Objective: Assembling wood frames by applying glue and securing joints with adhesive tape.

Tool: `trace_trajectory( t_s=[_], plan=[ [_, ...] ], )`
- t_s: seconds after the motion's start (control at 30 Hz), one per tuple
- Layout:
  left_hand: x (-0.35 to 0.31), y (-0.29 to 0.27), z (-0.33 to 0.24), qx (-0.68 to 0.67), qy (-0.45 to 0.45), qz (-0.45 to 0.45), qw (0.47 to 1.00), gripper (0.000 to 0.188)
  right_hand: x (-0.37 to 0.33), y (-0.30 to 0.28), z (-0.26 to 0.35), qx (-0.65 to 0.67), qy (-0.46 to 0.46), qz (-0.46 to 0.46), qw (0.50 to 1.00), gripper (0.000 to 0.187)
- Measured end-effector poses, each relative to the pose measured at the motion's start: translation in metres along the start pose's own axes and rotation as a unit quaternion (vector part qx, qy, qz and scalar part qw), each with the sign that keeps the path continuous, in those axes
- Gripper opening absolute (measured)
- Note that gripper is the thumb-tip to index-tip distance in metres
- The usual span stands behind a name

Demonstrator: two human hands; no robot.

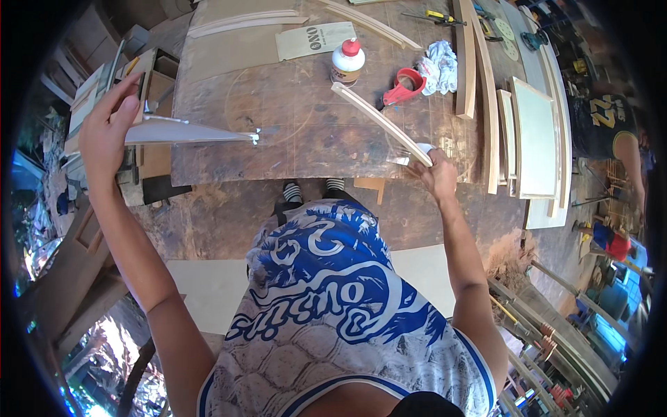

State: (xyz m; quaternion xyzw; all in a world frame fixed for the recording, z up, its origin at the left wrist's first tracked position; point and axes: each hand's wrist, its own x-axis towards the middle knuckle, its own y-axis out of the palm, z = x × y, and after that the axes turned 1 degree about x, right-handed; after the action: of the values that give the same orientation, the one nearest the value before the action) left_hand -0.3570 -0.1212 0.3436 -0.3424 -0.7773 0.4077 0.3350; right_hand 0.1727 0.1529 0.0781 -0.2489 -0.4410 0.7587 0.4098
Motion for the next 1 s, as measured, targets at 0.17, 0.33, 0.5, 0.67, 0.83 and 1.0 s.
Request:
trace_trajectory(
  t_s=[0.17, 0.33, 0.5, 0.67, 0.83, 1.0],
  plan=[
    [0.005, -0.007, 0.003, 0.033, 0.009, 0.044, 0.998, 0.058, 0.028, -0.025, -0.053, 0.227, 0.221, 0.081, 0.945, 0.031],
    [0.01, -0.008, 0.007, 0.032, 0.025, 0.068, 0.997, 0.061, 0.037, -0.054, -0.13, 0.393, 0.22, 0.01, 0.893, 0.042],
    [0.013, -0.006, 0.006, 0.03, 0.039, 0.062, 0.997, 0.066, 0.048, -0.062, -0.167, 0.413, 0.226, 0.051, 0.881, 0.038],
    [0.012, -0.006, 0.004, 0.03, 0.036, 0.068, 0.997, 0.066, 0.071, -0.055, -0.166, 0.365, 0.21, 0.078, 0.904, 0.028],
    [0.009, -0.006, 0.002, 0.027, 0.031, 0.055, 0.998, 0.064, 0.076, -0.049, -0.163, 0.347, 0.174, 0.052, 0.92, 0.023],
    [0.007, -0.005, -0.001, 0.019, 0.033, 0.045, 0.998, 0.058, 0.073, -0.048, -0.15, 0.304, 0.161, 0.026, 0.939, 0.035]
  ],
)
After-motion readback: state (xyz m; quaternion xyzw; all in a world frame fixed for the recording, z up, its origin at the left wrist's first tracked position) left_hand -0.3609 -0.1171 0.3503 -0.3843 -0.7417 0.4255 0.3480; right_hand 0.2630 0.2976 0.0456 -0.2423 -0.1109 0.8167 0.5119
